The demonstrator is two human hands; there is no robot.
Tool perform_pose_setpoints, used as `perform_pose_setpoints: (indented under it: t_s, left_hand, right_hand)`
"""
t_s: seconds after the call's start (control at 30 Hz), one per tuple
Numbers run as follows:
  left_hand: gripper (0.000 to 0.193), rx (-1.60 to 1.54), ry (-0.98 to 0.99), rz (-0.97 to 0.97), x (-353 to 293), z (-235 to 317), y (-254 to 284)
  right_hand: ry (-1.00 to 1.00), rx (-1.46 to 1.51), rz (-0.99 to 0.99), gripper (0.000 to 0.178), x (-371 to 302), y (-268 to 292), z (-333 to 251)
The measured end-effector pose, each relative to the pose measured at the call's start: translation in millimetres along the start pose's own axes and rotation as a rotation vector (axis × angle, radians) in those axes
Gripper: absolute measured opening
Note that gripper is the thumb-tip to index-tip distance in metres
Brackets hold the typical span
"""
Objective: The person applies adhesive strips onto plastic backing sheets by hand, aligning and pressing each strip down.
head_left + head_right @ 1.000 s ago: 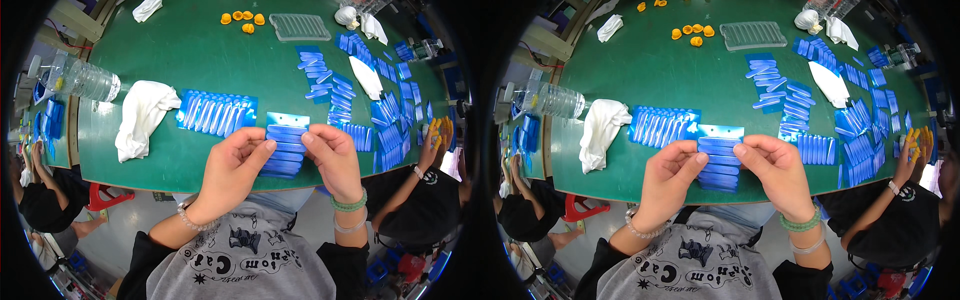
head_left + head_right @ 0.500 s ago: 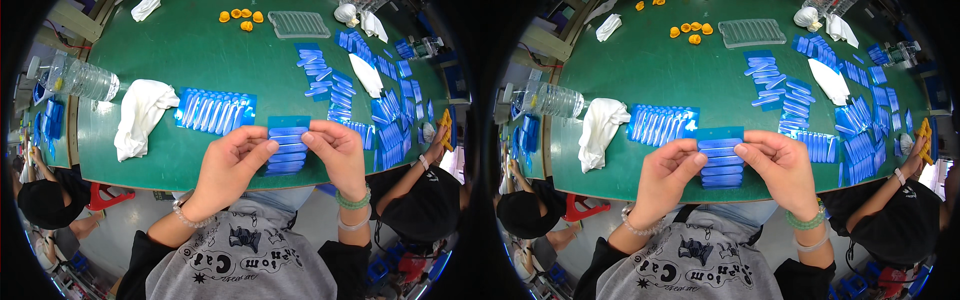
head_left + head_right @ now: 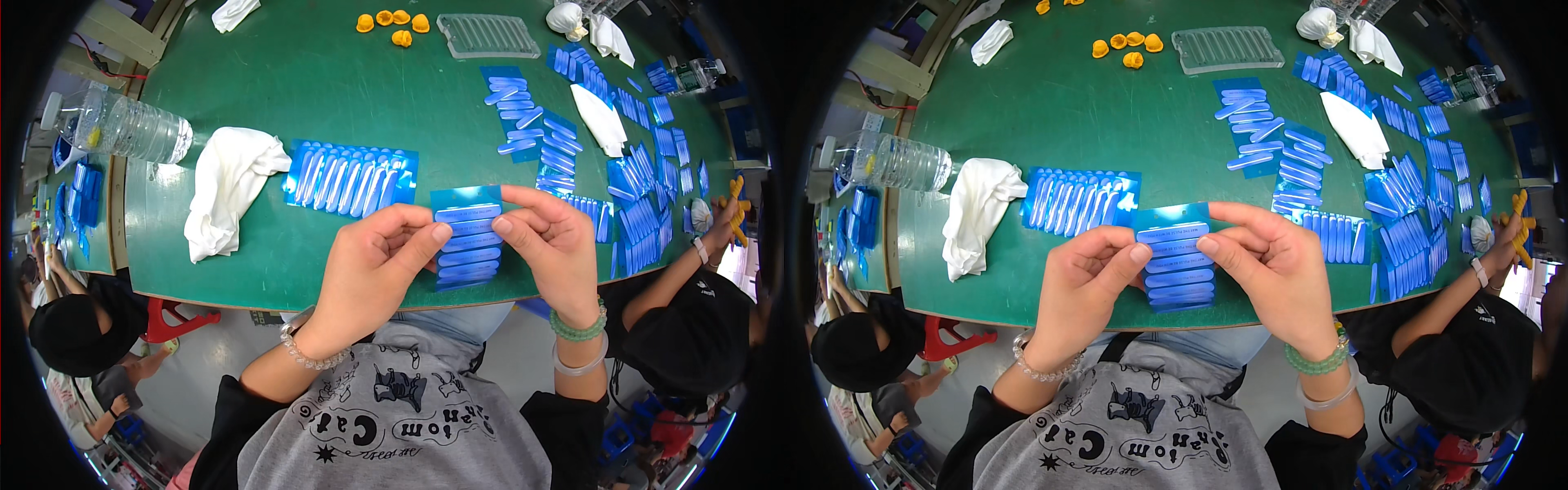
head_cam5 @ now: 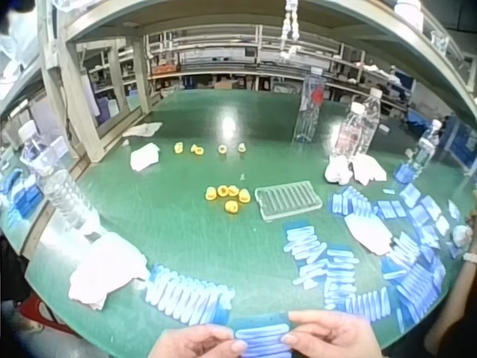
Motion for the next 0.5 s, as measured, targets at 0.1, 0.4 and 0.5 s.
perform_pose_setpoints:
  t_s: [0.1,0.4,0.5]
  left_hand:
    - [0.015,0.008,-0.009,0.005,-0.5,-2.2,0.4]
    - [0.016,0.065,-0.002,0.033,-0.3,-3.2,1.2]
    - [0.015,0.116,-0.026,0.07,-1.3,-1.8,1.3]
  right_hand:
    - [0.01,-0.006,0.001,0.034,-0.4,-0.9,-0.7]
    - [0.01,-0.057,0.0,0.039,0.2,-3.0,-0.3]
    - [-0.006,-0.01,-0.05,0.046,2.3,-6.9,3.2]
Point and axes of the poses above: each hand's wrist, its own x-axis towards the middle knuckle, its own y-axis out of the back of the hand, z = x × y, the point moved 5 cm from there along x, towards the middle knuckle, and after that the axes turned 4 degrees about -y, right-handed, at the moved point
